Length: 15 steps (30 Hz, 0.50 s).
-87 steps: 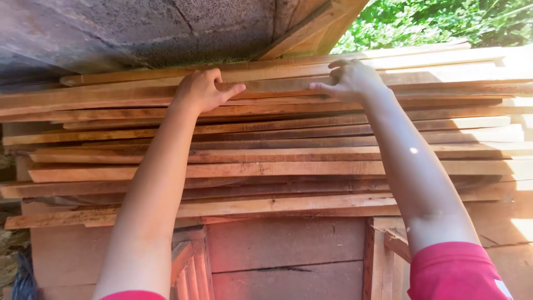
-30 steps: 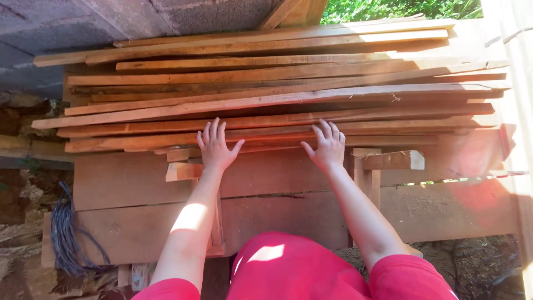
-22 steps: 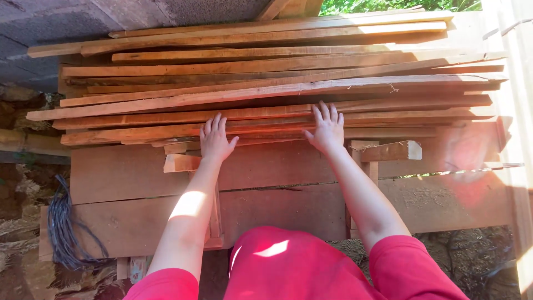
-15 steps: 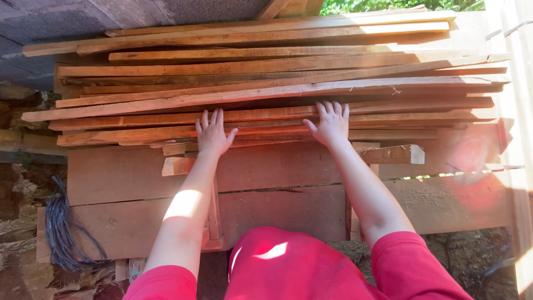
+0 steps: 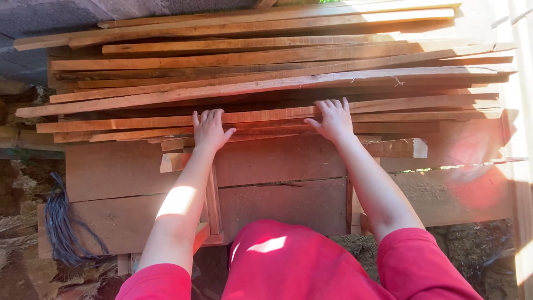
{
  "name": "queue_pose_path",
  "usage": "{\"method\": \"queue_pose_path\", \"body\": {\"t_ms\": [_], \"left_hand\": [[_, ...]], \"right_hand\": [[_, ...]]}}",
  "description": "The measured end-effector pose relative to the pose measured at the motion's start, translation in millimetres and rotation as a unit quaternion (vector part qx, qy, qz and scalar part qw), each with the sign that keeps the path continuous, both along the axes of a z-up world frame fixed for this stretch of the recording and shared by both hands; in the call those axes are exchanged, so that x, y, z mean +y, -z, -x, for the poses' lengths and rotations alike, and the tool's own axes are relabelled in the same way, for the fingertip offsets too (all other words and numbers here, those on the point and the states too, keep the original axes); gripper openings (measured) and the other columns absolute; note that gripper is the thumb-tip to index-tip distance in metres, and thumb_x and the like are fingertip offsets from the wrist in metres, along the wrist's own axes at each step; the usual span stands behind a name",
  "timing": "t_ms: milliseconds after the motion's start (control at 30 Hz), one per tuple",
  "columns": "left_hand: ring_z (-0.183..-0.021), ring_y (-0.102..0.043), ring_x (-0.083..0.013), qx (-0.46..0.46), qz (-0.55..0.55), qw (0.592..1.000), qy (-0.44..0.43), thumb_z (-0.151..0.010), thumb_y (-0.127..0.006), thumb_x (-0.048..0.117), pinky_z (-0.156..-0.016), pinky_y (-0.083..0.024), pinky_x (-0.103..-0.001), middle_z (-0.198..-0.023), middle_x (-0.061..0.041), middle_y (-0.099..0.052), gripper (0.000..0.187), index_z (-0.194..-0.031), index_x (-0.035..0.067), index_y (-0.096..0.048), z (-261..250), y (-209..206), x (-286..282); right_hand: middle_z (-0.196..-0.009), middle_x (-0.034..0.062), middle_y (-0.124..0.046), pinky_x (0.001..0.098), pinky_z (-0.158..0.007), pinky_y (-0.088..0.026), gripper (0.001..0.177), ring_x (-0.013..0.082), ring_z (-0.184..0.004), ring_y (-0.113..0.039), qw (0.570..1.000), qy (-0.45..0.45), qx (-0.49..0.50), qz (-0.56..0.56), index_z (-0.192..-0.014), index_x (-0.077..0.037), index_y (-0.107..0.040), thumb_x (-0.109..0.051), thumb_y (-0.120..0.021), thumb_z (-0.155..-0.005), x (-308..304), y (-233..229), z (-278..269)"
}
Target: Sorting and arranging thin strips of wood onto a wooden bench in a workshop setting.
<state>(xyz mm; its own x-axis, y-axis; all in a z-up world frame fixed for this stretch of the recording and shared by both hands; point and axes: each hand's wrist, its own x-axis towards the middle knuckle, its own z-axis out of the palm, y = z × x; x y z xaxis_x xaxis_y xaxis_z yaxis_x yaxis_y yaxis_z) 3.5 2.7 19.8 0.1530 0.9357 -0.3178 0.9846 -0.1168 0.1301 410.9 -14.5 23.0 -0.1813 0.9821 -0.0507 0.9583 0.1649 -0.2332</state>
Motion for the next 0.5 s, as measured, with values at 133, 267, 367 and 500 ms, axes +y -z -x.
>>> {"method": "queue_pose_path", "body": {"t_ms": [133, 267, 367, 500], "left_hand": [[-0.145, -0.036, -0.0255, 0.022, 0.031, 0.999, -0.001, -0.093, -0.069, 0.052, -0.124, -0.007, -0.057, -0.152, -0.005, -0.049, 0.072, -0.151, 0.019, -0.042, 1, 12, -13], [-0.141, -0.045, -0.0285, 0.025, 0.082, 0.996, 0.006, -0.091, -0.071, 0.047, -0.124, -0.005, -0.062, -0.153, -0.005, -0.049, 0.063, -0.145, 0.021, -0.052, 3, 25, -34], [-0.135, -0.053, -0.0288, 0.040, 0.045, 0.998, 0.024, -0.089, -0.074, 0.043, -0.124, -0.007, -0.062, -0.149, -0.002, -0.051, 0.051, -0.133, 0.021, -0.061, 6, 33, -48], [-0.124, -0.062, -0.0301, 0.036, 0.030, 0.998, 0.039, -0.087, -0.077, 0.040, -0.123, -0.012, -0.062, -0.127, -0.004, -0.063, 0.047, -0.126, 0.020, -0.060, 14, 49, -57]], "right_hand": [[-0.132, 0.0023, -0.066, 0.0612, -0.121, -0.027, 0.066, 0.0283, -0.132, -0.055, 0.998, -0.002, -0.017, 0.064, -0.139, -0.023, -0.060, -0.059, -0.074, -0.085, -7, 2, -4], [-0.124, -0.0062, -0.065, 0.0505, -0.112, -0.042, 0.053, 0.0214, -0.128, -0.057, 0.995, -0.036, -0.082, 0.039, -0.120, -0.030, -0.069, -0.061, -0.075, -0.078, -31, 21, -14], [-0.121, -0.0077, -0.064, 0.0451, -0.108, -0.045, 0.049, 0.0207, -0.124, -0.059, 0.992, -0.056, -0.108, 0.023, -0.115, -0.031, -0.069, -0.061, -0.074, -0.076, -50, 16, -11], [-0.116, -0.0073, -0.065, 0.0425, -0.106, -0.046, 0.054, 0.0190, -0.129, -0.056, 0.989, -0.049, -0.137, 0.029, -0.113, -0.030, -0.063, -0.063, -0.076, -0.072, -61, 28, -9]]}}
